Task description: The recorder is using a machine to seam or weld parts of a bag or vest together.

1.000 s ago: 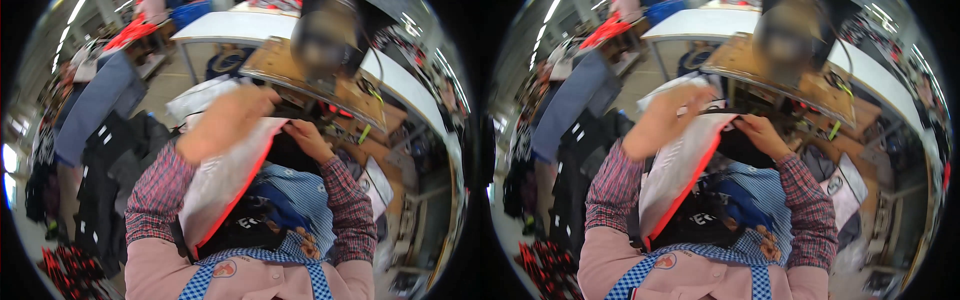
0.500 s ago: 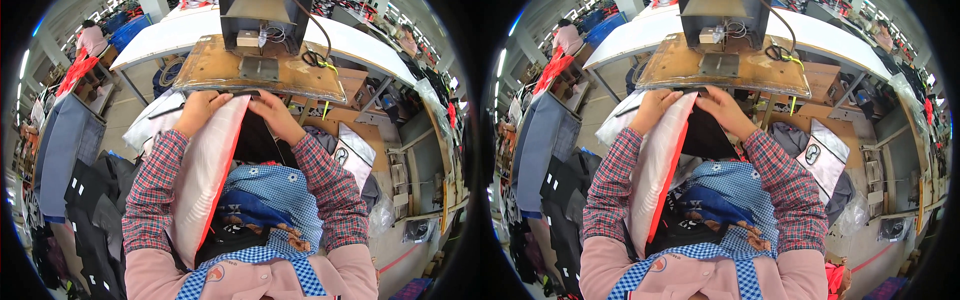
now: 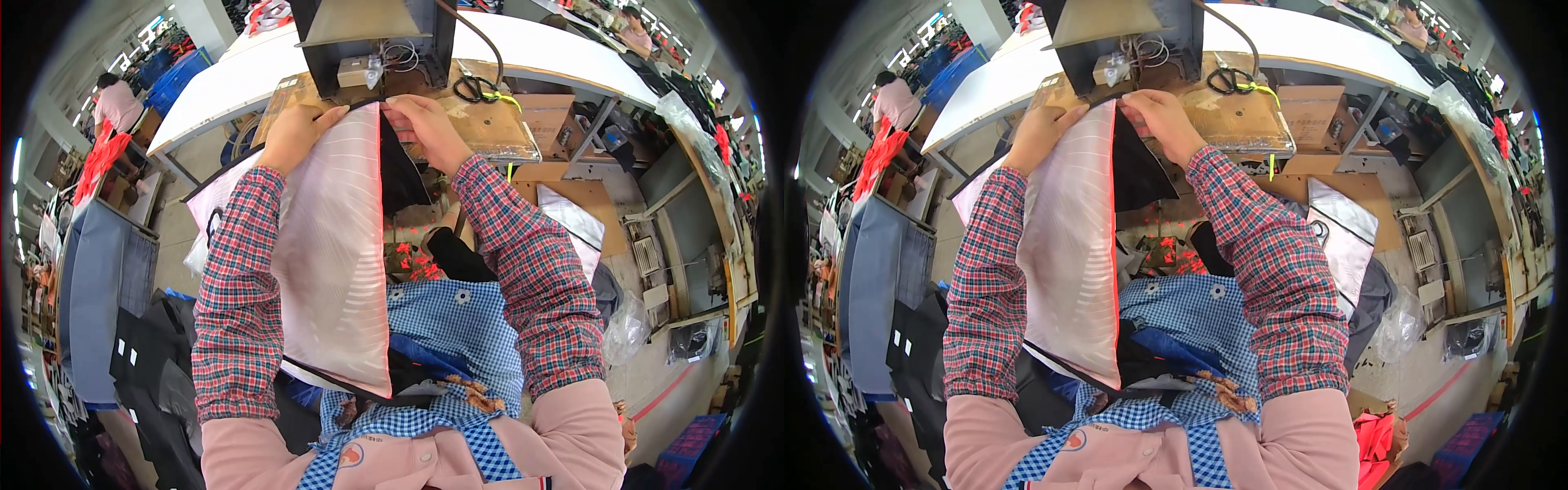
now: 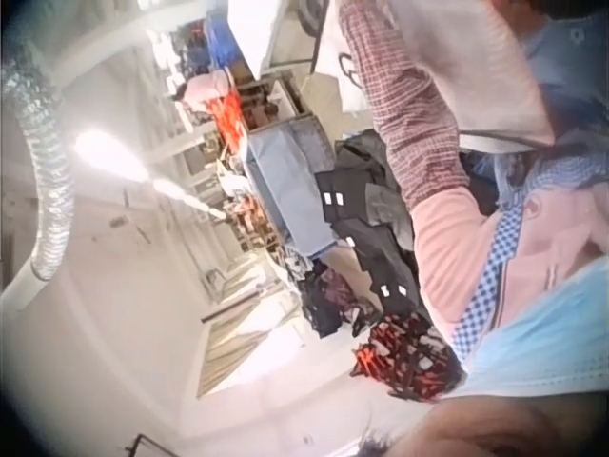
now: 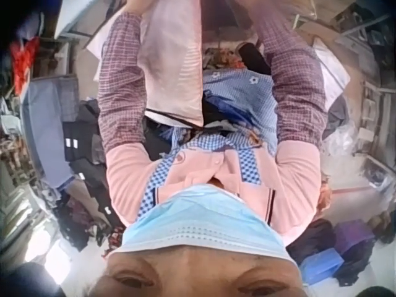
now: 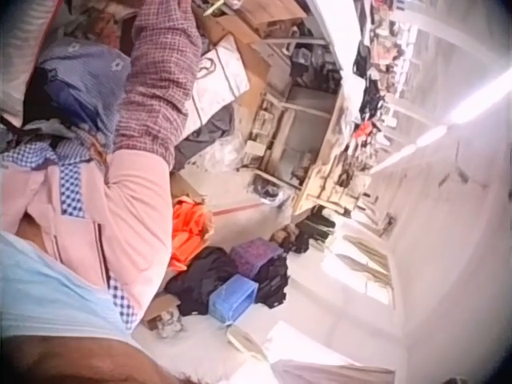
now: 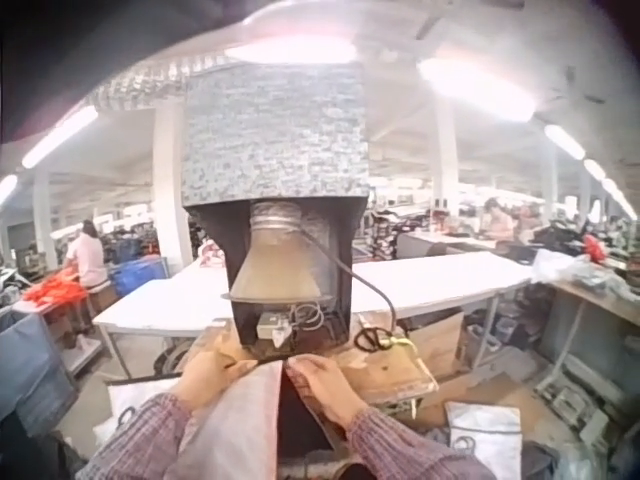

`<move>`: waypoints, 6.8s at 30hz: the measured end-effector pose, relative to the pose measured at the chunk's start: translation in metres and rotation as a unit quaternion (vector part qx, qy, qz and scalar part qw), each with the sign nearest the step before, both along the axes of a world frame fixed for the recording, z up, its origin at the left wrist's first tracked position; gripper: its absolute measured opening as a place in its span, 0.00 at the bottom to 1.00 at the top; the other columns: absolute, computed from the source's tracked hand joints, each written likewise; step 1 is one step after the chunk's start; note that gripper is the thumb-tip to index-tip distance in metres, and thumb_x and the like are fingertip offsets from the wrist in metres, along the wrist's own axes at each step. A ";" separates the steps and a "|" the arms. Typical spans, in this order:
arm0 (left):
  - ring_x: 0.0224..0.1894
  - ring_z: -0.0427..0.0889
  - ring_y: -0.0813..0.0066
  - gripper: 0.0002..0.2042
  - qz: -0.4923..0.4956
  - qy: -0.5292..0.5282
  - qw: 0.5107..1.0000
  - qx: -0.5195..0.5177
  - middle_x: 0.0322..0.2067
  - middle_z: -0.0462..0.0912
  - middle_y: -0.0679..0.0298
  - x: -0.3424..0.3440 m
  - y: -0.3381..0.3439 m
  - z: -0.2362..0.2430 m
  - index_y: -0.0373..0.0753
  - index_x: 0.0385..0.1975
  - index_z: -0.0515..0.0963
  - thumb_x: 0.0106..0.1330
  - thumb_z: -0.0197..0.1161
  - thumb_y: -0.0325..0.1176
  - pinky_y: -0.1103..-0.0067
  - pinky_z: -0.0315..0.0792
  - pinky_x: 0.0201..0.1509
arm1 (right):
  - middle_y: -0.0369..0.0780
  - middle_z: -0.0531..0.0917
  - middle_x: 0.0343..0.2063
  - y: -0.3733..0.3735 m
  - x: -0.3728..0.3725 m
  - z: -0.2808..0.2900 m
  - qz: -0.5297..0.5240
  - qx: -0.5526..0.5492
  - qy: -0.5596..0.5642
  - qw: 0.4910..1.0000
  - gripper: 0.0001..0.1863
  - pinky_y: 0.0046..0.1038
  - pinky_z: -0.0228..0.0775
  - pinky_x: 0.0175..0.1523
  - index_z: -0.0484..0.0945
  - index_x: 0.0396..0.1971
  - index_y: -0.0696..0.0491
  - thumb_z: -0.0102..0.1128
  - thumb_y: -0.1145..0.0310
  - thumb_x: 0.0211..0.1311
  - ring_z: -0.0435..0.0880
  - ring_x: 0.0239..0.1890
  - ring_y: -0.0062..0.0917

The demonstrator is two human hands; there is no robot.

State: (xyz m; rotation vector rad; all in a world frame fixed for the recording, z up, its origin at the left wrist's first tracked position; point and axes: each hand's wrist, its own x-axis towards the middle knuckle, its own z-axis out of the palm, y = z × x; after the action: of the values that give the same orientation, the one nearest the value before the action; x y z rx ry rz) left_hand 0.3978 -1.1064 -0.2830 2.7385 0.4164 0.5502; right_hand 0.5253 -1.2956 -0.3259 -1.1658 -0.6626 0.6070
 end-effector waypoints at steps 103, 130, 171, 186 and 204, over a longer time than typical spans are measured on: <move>0.25 0.79 0.55 0.19 -0.030 -0.033 0.999 -0.016 0.22 0.80 0.49 -0.077 0.003 -0.016 0.30 0.29 0.80 0.63 0.63 0.45 0.69 0.71 0.31 | 0.47 0.77 0.50 -0.033 -0.016 -0.006 -0.037 -0.144 -0.277 0.949 0.34 0.27 0.71 0.52 0.63 0.60 0.63 0.55 0.50 0.66 0.80 0.48 0.31; 0.24 0.80 0.54 0.24 0.020 -0.036 0.998 -0.037 0.22 0.81 0.46 0.015 0.065 -0.010 0.29 0.31 0.83 0.68 0.54 0.49 0.68 0.74 0.38 | 0.29 0.74 0.22 0.055 0.039 0.000 -0.017 -0.033 0.200 0.979 0.09 0.23 0.70 0.31 0.78 0.29 0.50 0.53 0.63 0.65 0.73 0.24 0.18; 0.28 0.76 0.51 0.10 -0.138 -0.143 0.968 0.155 0.24 0.75 0.51 -0.225 -0.219 0.118 0.38 0.30 0.76 0.65 0.58 0.39 0.65 0.68 0.30 | 0.38 0.84 0.34 -0.272 -0.124 -0.066 -0.082 -0.121 0.053 0.988 0.18 0.24 0.75 0.38 0.78 0.44 0.57 0.65 0.61 0.58 0.83 0.30 0.21; 0.33 0.82 0.48 0.20 -0.597 0.235 0.732 -0.229 0.28 0.82 0.48 -0.198 -0.468 -0.120 0.37 0.31 0.81 0.68 0.53 0.49 0.61 0.74 0.38 | 0.51 0.81 0.39 -0.346 -0.081 -0.025 -0.050 -0.524 -0.406 0.747 0.16 0.40 0.70 0.46 0.76 0.41 0.58 0.54 0.59 0.64 0.79 0.43 0.46; 0.45 0.78 0.60 0.14 -0.066 -0.209 0.957 -0.189 0.45 0.77 0.53 -0.105 -0.118 -0.101 0.31 0.44 0.74 0.65 0.59 0.34 0.73 0.70 0.52 | 0.51 0.81 0.24 -0.125 -0.058 -0.042 -0.049 -0.414 -0.469 0.779 0.26 0.44 0.72 0.37 0.83 0.24 0.54 0.50 0.46 0.65 0.81 0.30 0.46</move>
State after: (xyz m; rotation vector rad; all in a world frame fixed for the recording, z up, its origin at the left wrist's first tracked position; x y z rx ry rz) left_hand 0.2933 -1.2243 -0.3843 2.1901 0.2021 0.8862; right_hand 0.4668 -1.4202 -0.3681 -2.3820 -1.2189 0.1507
